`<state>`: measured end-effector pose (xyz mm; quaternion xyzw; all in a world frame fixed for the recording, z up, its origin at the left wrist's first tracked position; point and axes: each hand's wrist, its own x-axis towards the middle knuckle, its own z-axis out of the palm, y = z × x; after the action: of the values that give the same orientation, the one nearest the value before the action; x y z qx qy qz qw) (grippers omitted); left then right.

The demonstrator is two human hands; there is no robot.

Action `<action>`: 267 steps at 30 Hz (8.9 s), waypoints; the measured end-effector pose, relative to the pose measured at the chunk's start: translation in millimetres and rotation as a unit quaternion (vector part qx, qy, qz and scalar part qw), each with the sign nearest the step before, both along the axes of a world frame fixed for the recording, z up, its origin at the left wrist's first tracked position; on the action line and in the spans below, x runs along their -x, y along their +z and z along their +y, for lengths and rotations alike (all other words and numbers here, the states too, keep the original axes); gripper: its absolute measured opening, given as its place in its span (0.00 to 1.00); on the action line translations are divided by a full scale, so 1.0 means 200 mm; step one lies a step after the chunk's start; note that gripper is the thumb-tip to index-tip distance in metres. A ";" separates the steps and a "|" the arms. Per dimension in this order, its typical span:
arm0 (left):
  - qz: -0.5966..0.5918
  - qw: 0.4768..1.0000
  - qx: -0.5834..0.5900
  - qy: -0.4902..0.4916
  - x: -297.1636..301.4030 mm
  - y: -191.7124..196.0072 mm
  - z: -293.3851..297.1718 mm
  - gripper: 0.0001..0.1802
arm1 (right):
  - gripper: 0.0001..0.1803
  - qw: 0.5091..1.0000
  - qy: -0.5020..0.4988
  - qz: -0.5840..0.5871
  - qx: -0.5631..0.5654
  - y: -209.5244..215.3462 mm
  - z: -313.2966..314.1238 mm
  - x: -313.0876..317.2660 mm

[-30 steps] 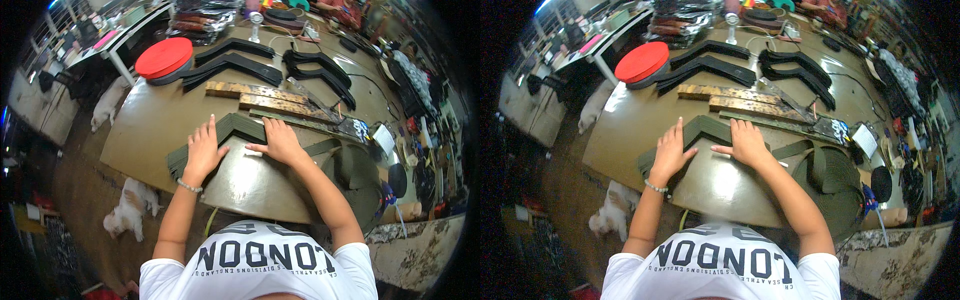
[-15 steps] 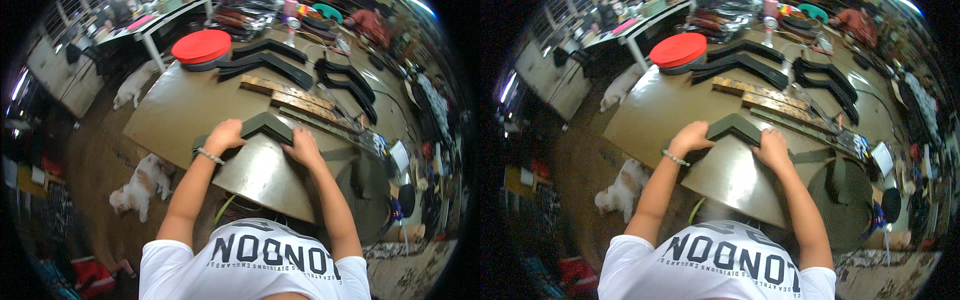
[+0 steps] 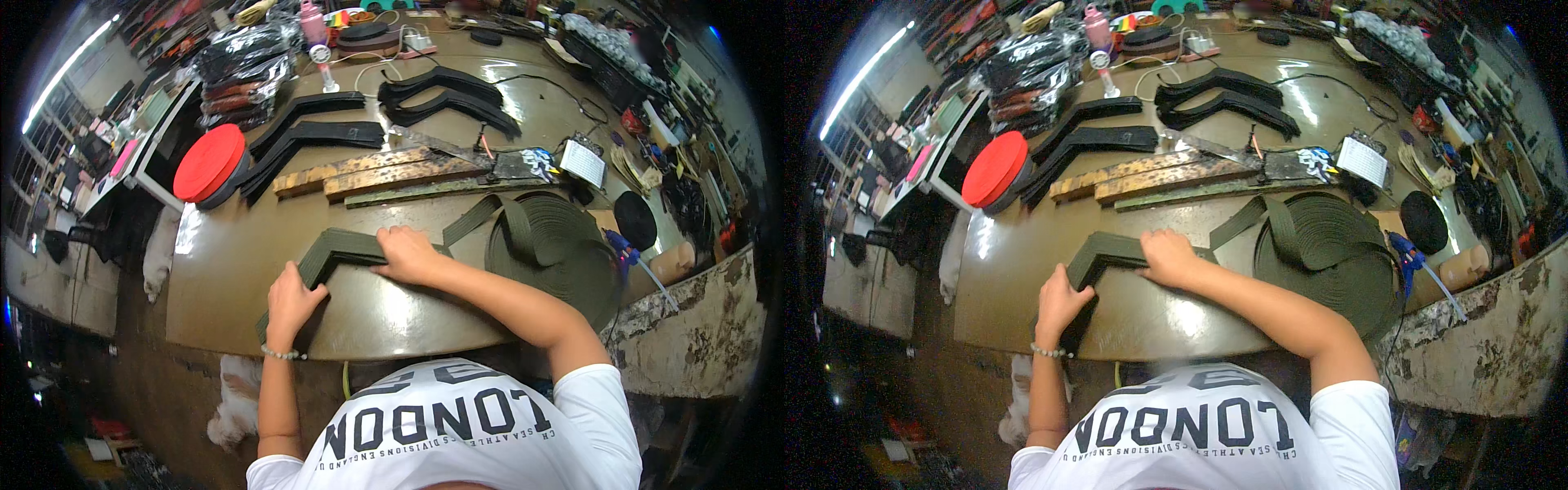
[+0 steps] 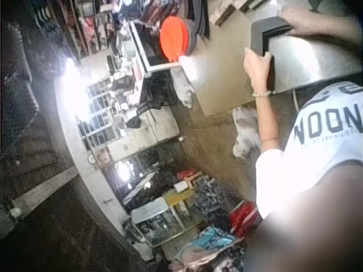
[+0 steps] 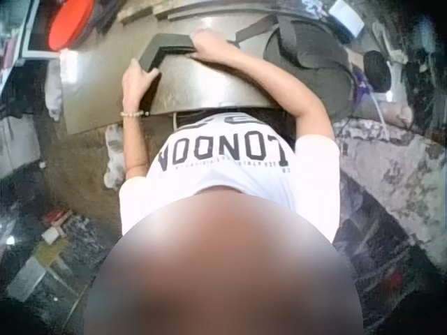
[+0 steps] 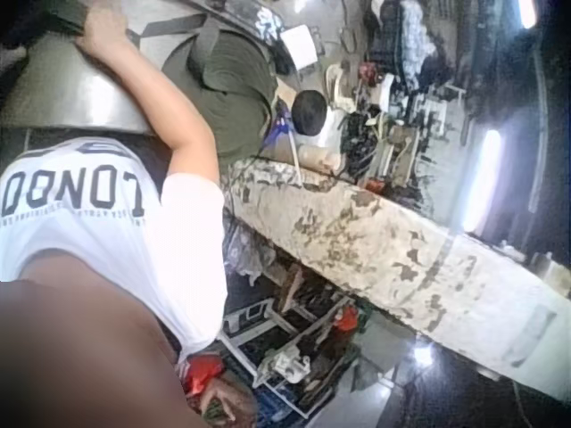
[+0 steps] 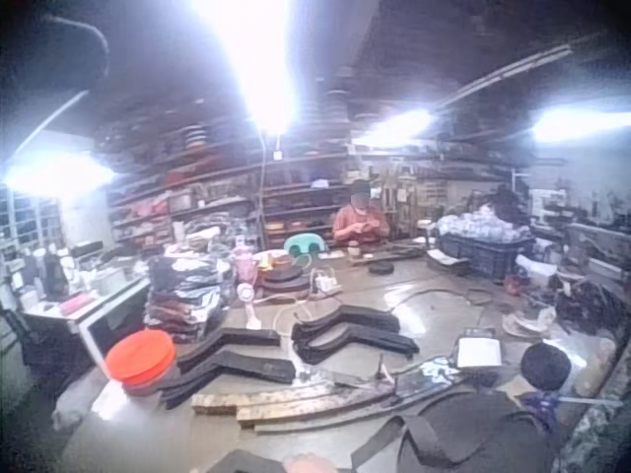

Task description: The person folds and stacks green fabric strips, then handles red circular hat parts and red fabric strips on a workbench. They fold the red strips and place them on the red circles, preparing components for hat assembly.

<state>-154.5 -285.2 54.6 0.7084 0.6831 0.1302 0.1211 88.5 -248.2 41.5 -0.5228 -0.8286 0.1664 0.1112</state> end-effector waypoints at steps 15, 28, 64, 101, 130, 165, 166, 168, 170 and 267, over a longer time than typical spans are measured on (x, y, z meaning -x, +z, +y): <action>-0.066 0.953 -0.236 -0.177 -0.79 0.50 1.09 0.32 | 0.22 0.899 -0.167 -0.143 -0.380 0.87 0.73 -0.92; 0.155 0.964 -0.021 -0.217 -1.32 0.34 2.36 0.35 | 0.40 0.968 -0.228 -0.034 -0.104 0.26 1.95 -1.55; -0.192 0.848 -0.041 -0.492 -1.18 0.02 0.15 0.24 | 0.22 0.841 -0.538 0.035 -0.046 0.25 -1.31 -0.99; -0.326 0.732 -0.312 -0.510 -1.20 0.69 -0.04 0.27 | 0.45 0.765 -0.325 0.200 -0.518 0.46 -0.85 -1.25; -0.236 0.902 -0.276 -0.236 -0.41 0.66 -0.05 0.31 | 0.16 0.824 -0.134 0.201 -0.512 0.69 -0.34 -0.42; -0.291 0.856 -0.346 -0.251 -0.49 0.67 0.02 0.27 | 0.23 0.824 -0.174 0.204 -0.500 0.70 -0.18 -0.43; -0.309 0.848 -0.345 -0.259 -0.49 0.68 0.02 0.28 | 0.23 0.845 -0.207 0.233 -0.433 0.68 -0.17 -0.45; -0.221 0.850 -0.395 -0.270 -0.50 0.70 0.03 0.22 | 0.21 0.813 -0.175 0.244 -0.498 0.65 -0.14 -0.46; -0.141 0.869 -0.353 -0.317 -0.50 0.76 0.03 0.18 | 0.18 0.807 -0.161 0.239 -0.516 0.63 -0.14 -0.45; -0.046 0.821 -0.540 -0.179 0.03 0.62 0.01 0.21 | 0.39 0.900 0.064 0.424 -0.079 0.50 -0.14 -0.61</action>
<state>-160.4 -282.6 178.0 0.7636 0.3586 0.4860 -0.2283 209.9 -276.8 142.0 -0.3377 -0.7452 0.3130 0.4824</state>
